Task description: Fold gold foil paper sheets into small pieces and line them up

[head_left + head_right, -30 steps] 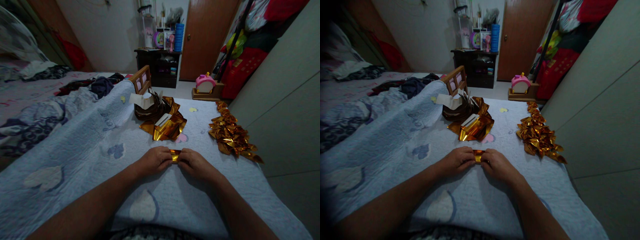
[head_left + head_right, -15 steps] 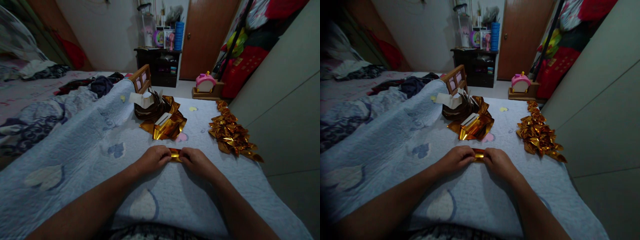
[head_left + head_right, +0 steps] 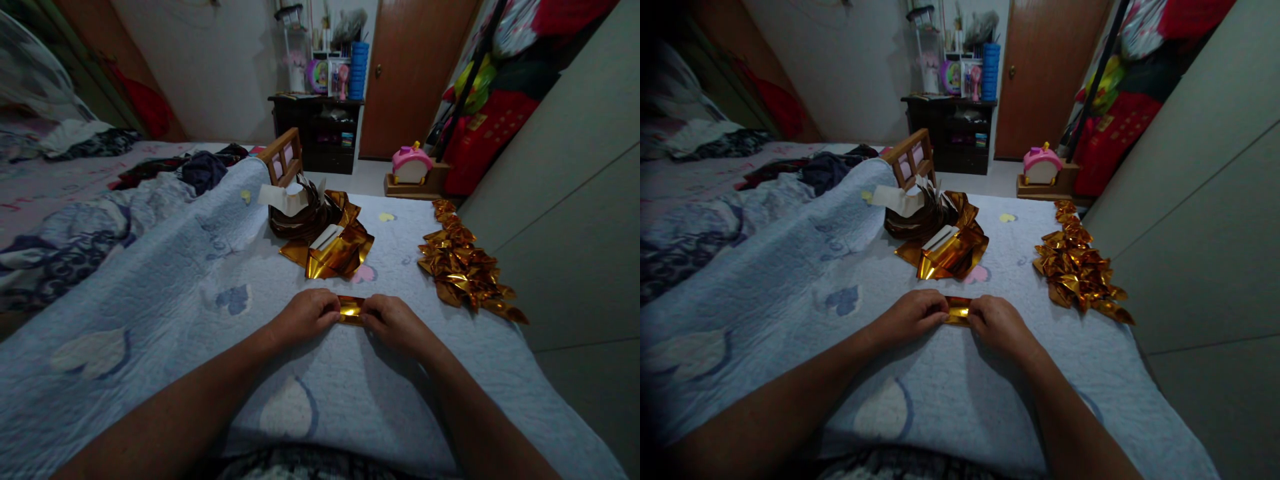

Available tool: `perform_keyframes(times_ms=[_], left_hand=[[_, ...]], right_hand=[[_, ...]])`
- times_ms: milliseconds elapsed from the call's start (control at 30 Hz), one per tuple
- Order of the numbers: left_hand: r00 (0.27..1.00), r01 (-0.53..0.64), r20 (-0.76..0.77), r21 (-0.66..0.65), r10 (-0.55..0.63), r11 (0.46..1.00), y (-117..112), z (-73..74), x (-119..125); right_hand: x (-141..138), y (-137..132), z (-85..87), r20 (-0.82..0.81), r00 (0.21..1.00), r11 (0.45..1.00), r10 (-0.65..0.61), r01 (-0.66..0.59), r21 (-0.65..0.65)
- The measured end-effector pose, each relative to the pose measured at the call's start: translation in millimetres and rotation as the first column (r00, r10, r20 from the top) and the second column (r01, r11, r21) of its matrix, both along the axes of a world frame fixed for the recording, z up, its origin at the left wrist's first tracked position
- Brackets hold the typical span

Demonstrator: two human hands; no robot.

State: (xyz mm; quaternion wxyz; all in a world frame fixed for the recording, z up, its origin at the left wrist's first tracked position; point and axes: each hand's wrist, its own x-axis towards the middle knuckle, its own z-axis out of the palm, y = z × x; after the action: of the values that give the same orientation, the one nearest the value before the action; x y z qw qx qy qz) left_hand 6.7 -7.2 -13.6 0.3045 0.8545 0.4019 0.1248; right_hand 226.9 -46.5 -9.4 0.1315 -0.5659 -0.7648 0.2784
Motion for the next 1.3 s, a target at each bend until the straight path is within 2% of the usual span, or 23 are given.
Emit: perform_keyframes(times_ms=[300, 700, 1167, 1300], left_hand=[[1.0, -0.028, -0.003, 0.023, 0.028, 0.999, 0.1, -5.0, 1.8], [0.991, -0.072, -0.111, 0.066, 0.079, 0.995, -2.5, -3.0, 5.4], [0.99, -0.067, -0.115, 0.08, 0.076, 0.995, -3.2, -3.7, 6.4], [0.992, -0.096, -0.074, 0.068, 0.101, 0.993, -4.1, -4.7, 5.8]], right_hand=[[0.5, 0.2, -1.8, -0.02, 0.999, 0.999, -0.025, 0.025, -0.02], [-0.9, 1.3, -2.9, 0.032, 0.999, 0.999, -0.034, 0.034, -0.002], [-1.9, 2.7, -5.4, 0.042, 0.998, 0.999, -0.046, 0.047, -0.022], [-2.1, 2.5, -7.5, 0.019, 0.999, 0.998, -0.048, 0.048, -0.031]])
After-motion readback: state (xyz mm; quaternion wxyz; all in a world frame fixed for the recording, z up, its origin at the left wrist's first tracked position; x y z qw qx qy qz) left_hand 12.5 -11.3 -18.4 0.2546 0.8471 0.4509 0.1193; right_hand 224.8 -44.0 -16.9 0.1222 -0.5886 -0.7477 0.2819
